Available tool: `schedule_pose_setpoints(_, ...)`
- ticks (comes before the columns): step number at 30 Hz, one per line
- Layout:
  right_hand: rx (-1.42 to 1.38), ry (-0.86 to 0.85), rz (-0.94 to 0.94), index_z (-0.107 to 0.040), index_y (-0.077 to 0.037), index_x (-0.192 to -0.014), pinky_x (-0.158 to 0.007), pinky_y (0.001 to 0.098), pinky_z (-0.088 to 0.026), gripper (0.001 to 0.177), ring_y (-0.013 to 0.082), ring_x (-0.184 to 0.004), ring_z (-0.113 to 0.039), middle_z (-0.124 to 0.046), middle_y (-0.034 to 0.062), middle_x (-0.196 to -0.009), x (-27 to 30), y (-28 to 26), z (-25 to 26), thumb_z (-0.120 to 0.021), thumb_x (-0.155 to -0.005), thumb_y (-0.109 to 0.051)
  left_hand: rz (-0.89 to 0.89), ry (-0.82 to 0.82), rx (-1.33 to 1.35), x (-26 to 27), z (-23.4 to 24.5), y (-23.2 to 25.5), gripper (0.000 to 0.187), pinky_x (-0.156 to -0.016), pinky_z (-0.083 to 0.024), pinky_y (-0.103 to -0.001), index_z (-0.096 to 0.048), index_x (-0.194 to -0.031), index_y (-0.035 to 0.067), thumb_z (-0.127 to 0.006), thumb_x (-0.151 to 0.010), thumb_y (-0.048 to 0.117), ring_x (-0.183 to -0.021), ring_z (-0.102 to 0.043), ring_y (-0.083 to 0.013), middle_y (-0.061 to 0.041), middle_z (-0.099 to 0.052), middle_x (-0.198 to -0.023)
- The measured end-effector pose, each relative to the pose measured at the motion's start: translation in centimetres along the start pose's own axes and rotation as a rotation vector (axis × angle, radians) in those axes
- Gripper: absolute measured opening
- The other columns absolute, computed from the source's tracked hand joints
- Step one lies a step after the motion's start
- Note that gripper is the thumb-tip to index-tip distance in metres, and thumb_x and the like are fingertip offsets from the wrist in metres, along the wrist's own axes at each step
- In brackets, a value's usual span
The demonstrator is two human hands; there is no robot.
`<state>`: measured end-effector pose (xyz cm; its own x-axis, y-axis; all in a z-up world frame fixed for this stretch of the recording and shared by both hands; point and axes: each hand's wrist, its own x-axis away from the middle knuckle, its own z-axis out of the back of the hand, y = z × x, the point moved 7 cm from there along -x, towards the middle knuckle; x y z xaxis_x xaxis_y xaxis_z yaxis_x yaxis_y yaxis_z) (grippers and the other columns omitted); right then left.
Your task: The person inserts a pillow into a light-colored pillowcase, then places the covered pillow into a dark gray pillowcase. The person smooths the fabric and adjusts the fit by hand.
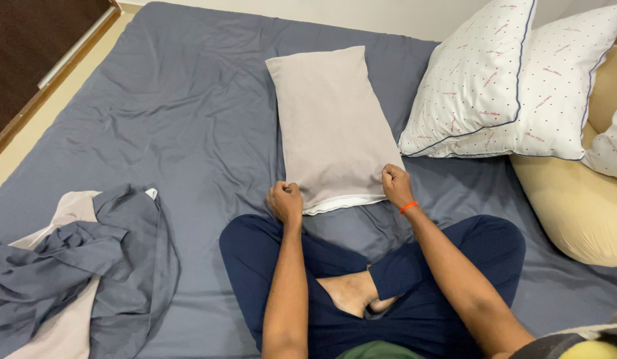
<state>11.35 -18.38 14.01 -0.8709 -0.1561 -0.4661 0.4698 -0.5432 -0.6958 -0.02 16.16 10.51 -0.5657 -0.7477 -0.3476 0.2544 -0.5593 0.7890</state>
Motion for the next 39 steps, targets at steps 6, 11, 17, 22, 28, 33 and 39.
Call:
schedule_pose_setpoints(6,0.053,0.055,-0.075,-0.063,-0.001,-0.084,-0.059,0.0388,-0.047,0.014,0.0287,-0.061,-0.061,-0.059,0.0203,-0.073,-0.2,2.2,0.7,-0.054,-0.092,-0.007,0.258,-0.203,-0.026,0.9,-3.1,-3.5,0.045,-0.084,-0.050,-0.051,-0.066,-0.103,0.001,-0.072,-0.083,0.041,-0.097,-0.066,-0.0423,-0.022,-0.070,-0.102)
schedule_pose_setpoints(11,0.277,0.255,-0.138,-0.067,0.001,-0.107,-0.082,0.0478,-0.051,0.031,0.0374,-0.092,-0.065,-0.073,0.0173,-0.095,-0.2,4.5,2.4,-0.073,-0.084,-0.019,0.304,-0.290,-0.070,0.8,-2.9,-3.0,0.058,-0.089,-0.051,-0.052,-0.067,-0.111,-0.001,-0.071,-0.084,0.051,-0.104,-0.067,-0.0456,-0.026,-0.070,-0.112)
schedule_pose_setpoints(17,0.245,-0.075,-0.739,-0.049,0.010,-0.138,-0.095,0.0431,-0.051,0.089,0.0398,-0.110,-0.063,-0.063,0.0298,-0.118,0.8,10.4,1.5,-0.090,-0.074,-0.036,0.421,-0.448,-0.107,1.5,-4.1,-4.3,0.066,-0.094,-0.051,-0.052,-0.066,-0.118,-0.001,-0.074,-0.085,0.056,-0.109,-0.065,-0.0466,-0.029,-0.069,-0.114)
schedule_pose_setpoints(22,0.020,-0.037,-0.755,-0.061,-0.004,-0.137,-0.077,0.0381,-0.056,0.067,0.0277,-0.087,-0.072,-0.073,0.0166,-0.110,0.7,9.5,1.4,-0.078,-0.073,-0.016,0.311,-0.385,-0.013,1.0,-5.2,-4.5,0.043,-0.092,-0.050,-0.054,-0.067,-0.117,0.001,-0.072,-0.086,0.030,-0.108,-0.064,-0.0485,-0.028,-0.070,-0.114)
schedule_pose_setpoints(28,-0.478,0.088,-0.422,-0.078,0.001,-0.116,-0.079,0.0237,-0.049,0.028,0.0112,-0.088,-0.066,-0.075,0.0097,-0.106,-3.0,5.9,4.0,-0.067,-0.090,0.003,-0.058,-0.230,0.376,-3.6,3.1,6.6,0.023,-0.086,-0.052,-0.047,-0.067,-0.112,0.002,-0.058,-0.094,0.012,-0.100,-0.068,-0.0425,-0.022,-0.073,-0.105)
schedule_pose_setpoints(33,-0.845,0.155,-0.293,-0.072,0.009,-0.111,-0.082,0.0220,-0.052,0.028,0.0121,-0.086,-0.067,-0.075,0.0110,-0.104,-9.7,-1.6,12.0,-0.059,-0.086,0.005,-0.385,-0.225,0.575,-10.7,11.5,20.2,0.018,-0.081,-0.055,-0.037,-0.071,-0.098,0.000,-0.058,-0.100,0.013,-0.090,-0.075,-0.0285,-0.016,-0.077,-0.094)
schedule_pose_setpoints(39,-0.720,0.191,0.339,-0.069,0.012,-0.129,-0.069,0.0189,-0.044,0.054,0.0122,-0.092,-0.064,-0.073,0.0139,-0.113,-17.4,-20.3,24.4,-0.045,-0.080,0.013,-0.715,-0.409,0.800,-16.5,22.0,36.0,0.015,-0.081,-0.054,-0.029,-0.071,-0.110,-0.002,-0.064,-0.097,0.003,-0.090,-0.068,-0.0138,-0.006,-0.075,-0.100)
